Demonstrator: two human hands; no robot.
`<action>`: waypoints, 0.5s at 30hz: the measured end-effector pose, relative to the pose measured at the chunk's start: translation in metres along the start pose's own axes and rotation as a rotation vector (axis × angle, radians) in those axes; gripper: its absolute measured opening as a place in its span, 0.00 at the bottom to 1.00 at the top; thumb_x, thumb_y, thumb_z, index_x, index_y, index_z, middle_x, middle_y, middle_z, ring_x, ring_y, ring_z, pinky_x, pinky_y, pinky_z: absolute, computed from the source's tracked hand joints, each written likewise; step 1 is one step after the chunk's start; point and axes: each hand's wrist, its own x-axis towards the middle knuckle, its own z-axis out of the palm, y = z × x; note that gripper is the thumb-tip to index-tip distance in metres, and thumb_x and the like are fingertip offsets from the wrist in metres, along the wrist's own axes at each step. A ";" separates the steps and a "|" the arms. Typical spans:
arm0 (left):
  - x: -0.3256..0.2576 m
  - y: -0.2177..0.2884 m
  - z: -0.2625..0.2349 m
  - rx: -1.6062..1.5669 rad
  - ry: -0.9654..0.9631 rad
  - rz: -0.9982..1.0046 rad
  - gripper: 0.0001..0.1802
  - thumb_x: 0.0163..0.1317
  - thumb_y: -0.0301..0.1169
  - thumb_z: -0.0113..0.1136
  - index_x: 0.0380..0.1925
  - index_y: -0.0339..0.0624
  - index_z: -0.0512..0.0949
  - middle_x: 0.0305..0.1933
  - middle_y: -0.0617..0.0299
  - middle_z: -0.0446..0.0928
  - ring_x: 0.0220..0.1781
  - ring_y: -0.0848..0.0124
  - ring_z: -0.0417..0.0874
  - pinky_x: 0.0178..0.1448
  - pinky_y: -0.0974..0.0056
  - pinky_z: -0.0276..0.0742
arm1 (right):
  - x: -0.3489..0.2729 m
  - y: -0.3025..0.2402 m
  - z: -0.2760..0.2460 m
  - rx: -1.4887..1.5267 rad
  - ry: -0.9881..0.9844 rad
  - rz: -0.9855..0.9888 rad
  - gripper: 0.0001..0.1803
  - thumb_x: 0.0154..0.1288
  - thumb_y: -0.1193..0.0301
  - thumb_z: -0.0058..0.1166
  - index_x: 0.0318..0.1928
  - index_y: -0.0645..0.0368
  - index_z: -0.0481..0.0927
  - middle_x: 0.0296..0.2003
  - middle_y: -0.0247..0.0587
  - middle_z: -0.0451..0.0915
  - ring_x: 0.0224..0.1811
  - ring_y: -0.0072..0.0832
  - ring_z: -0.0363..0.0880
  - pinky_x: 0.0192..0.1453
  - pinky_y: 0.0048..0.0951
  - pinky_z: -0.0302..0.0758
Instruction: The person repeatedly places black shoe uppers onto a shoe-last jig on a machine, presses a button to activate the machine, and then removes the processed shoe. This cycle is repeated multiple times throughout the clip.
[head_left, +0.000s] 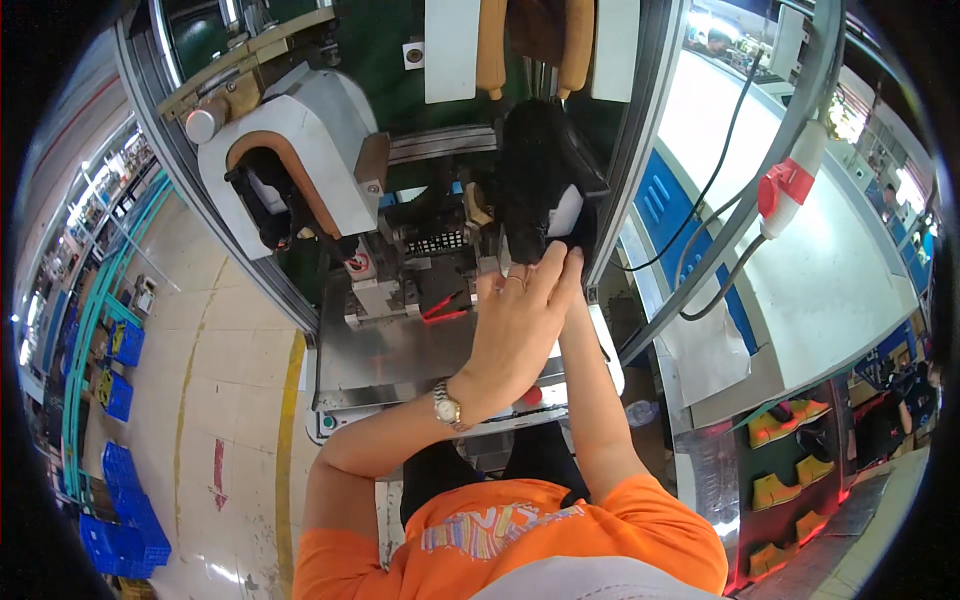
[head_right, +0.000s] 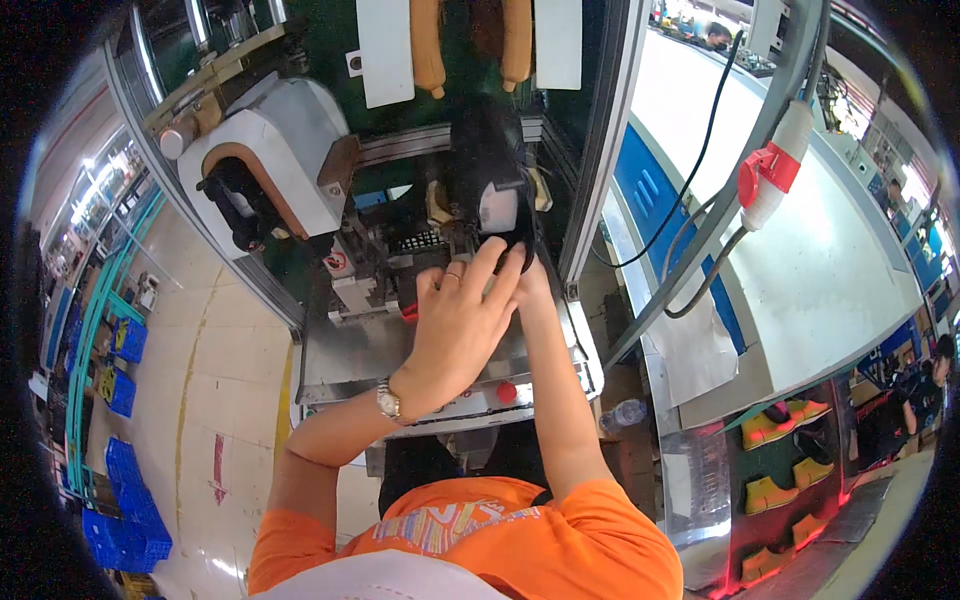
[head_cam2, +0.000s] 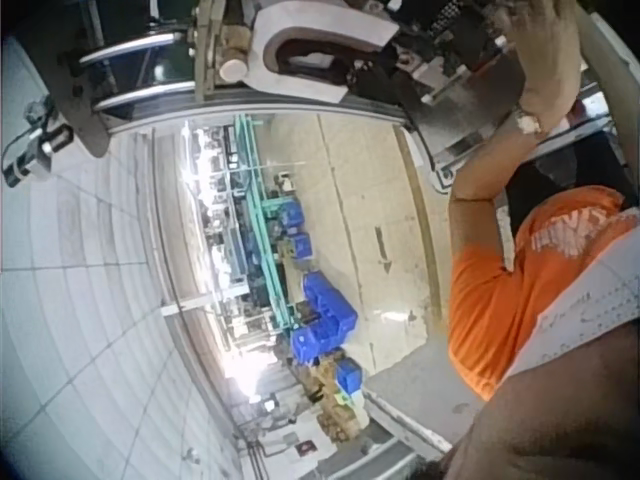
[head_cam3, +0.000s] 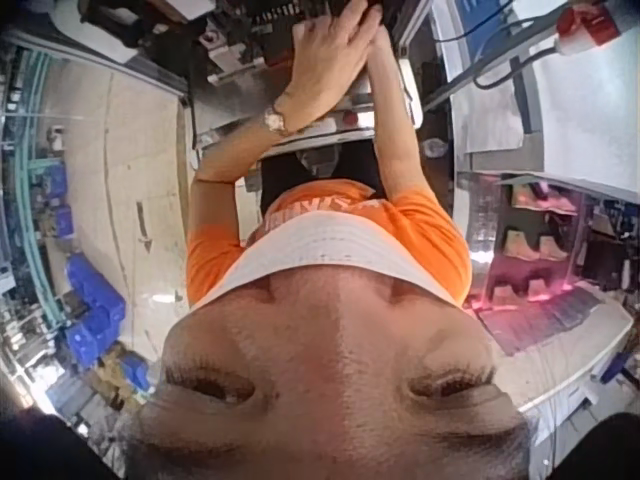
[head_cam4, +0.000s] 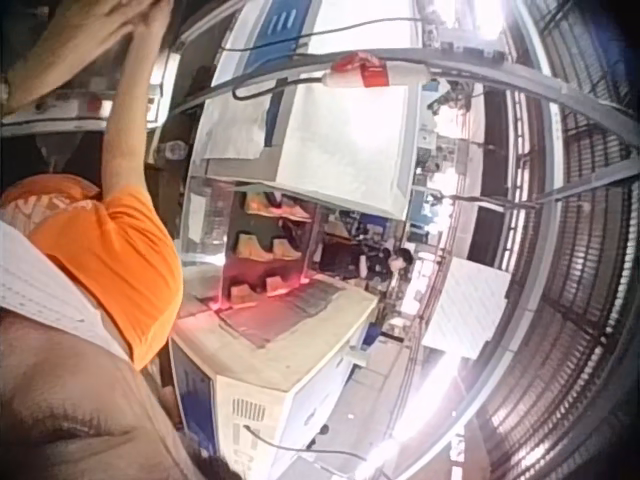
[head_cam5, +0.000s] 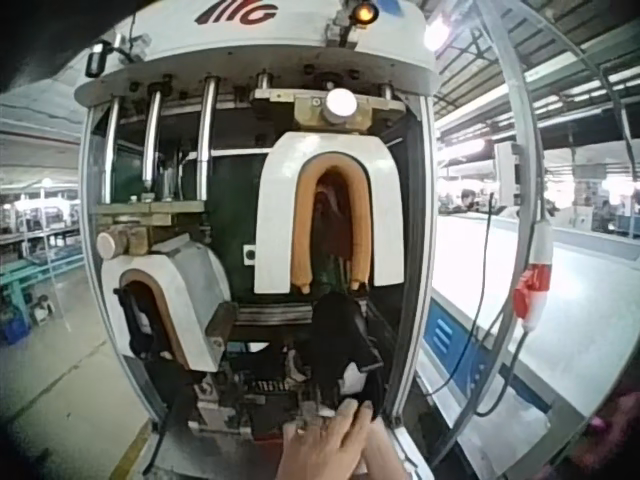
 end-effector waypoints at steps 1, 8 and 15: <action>-0.002 0.001 0.004 0.033 0.000 -0.018 0.29 0.47 0.32 0.60 0.53 0.49 0.67 0.53 0.64 0.64 0.41 0.66 0.69 0.44 0.59 0.60 | 0.008 0.001 -0.003 -0.015 0.006 0.000 0.19 0.60 0.70 0.49 0.52 0.58 0.67 0.41 0.38 0.77 0.40 0.29 0.77 0.45 0.29 0.76; -0.019 0.011 0.006 0.085 0.029 -0.079 0.31 0.47 0.28 0.56 0.56 0.51 0.65 0.52 0.65 0.63 0.40 0.65 0.67 0.42 0.58 0.61 | 0.023 0.013 -0.031 -0.079 0.054 -0.013 0.17 0.59 0.71 0.50 0.50 0.58 0.69 0.40 0.38 0.77 0.40 0.28 0.77 0.45 0.28 0.75; -0.020 0.013 0.009 0.015 -0.008 -0.129 0.32 0.47 0.26 0.56 0.56 0.50 0.64 0.52 0.65 0.63 0.38 0.66 0.69 0.40 0.58 0.64 | 0.045 -0.003 -0.032 -0.134 0.073 -0.068 0.16 0.59 0.71 0.50 0.49 0.59 0.70 0.38 0.37 0.77 0.39 0.28 0.77 0.45 0.27 0.75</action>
